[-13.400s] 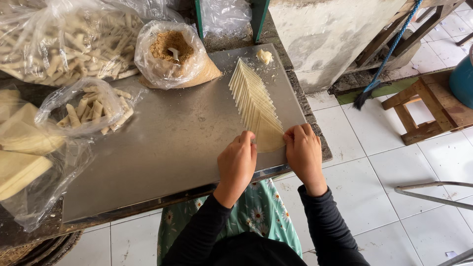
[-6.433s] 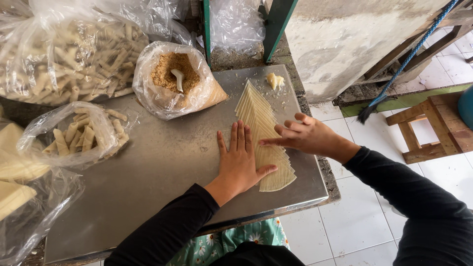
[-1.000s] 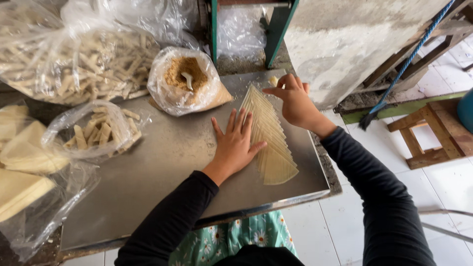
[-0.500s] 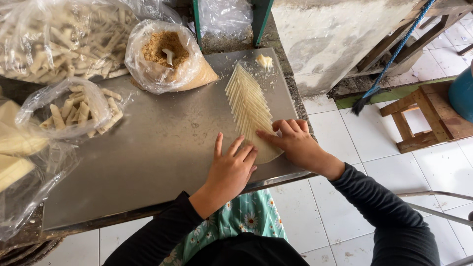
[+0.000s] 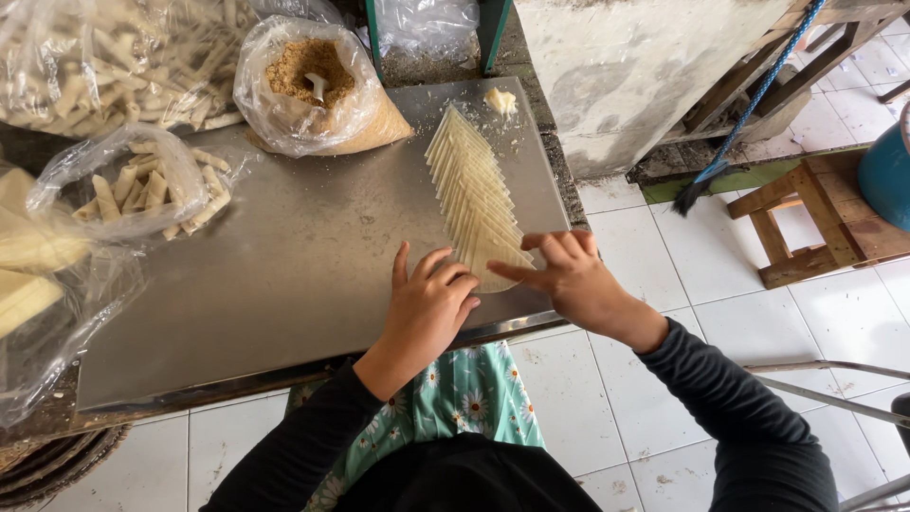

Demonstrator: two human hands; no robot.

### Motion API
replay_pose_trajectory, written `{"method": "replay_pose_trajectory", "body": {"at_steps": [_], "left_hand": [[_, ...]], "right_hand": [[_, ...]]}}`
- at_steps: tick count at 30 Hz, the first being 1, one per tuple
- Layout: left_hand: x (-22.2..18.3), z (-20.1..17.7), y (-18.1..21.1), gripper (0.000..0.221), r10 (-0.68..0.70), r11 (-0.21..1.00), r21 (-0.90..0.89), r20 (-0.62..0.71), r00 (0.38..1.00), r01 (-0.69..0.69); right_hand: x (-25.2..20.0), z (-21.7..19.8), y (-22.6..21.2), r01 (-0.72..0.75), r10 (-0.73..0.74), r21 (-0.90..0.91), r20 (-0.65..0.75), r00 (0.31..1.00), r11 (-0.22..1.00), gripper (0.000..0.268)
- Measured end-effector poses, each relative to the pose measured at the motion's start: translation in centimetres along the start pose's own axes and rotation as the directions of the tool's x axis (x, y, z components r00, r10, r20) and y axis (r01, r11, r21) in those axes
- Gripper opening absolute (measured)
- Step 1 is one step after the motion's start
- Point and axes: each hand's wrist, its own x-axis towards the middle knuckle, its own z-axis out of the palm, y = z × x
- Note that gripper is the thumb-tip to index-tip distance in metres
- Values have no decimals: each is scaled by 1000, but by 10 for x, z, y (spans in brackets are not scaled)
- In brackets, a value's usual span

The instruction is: The person repeatedly picks a triangular wrapper, scoops a brown granular filling with a small plastic spoon, places it in the wrapper, folds the wrapper into a cone, and sets it aside. The process continues with multiple units on a stainless steel table.

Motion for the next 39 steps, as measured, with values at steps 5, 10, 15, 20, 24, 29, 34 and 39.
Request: {"method": "replay_pose_trajectory", "body": {"at_steps": [5, 10, 15, 20, 24, 29, 34, 39], "left_hand": [[4, 5, 1, 6, 28, 999, 43, -76, 997, -25], [6, 9, 3, 5, 80, 988, 142, -122, 989, -63], [9, 15, 5, 5, 54, 989, 142, -175, 983, -29], [10, 10, 6, 3, 30, 994, 113, -182, 983, -9], [15, 10, 10, 4, -71, 997, -14, -164, 984, 69], [17, 13, 11, 14, -103, 991, -105, -202, 974, 83], [9, 22, 15, 13, -40, 998, 45, -151, 988, 47], [5, 28, 21, 21, -49, 991, 124, -77, 996, 58]], "right_hand": [[-3, 0, 7, 136, -140, -68, -55, 989, 988, 58], [1, 5, 7, 1, -3, -76, -27, 1000, 997, 35], [10, 12, -11, 97, -115, -244, -59, 992, 965, 28], [15, -7, -5, -135, 128, -161, -50, 990, 978, 25], [19, -12, -12, -154, 190, 362, -66, 980, 919, 25], [36, -1, 6, -225, 324, 689, -15, 946, 689, 6], [53, -10, 56, -444, 492, 807, 225, 841, 390, 13], [88, -31, 82, -351, 435, 887, 200, 878, 300, 15]]}}
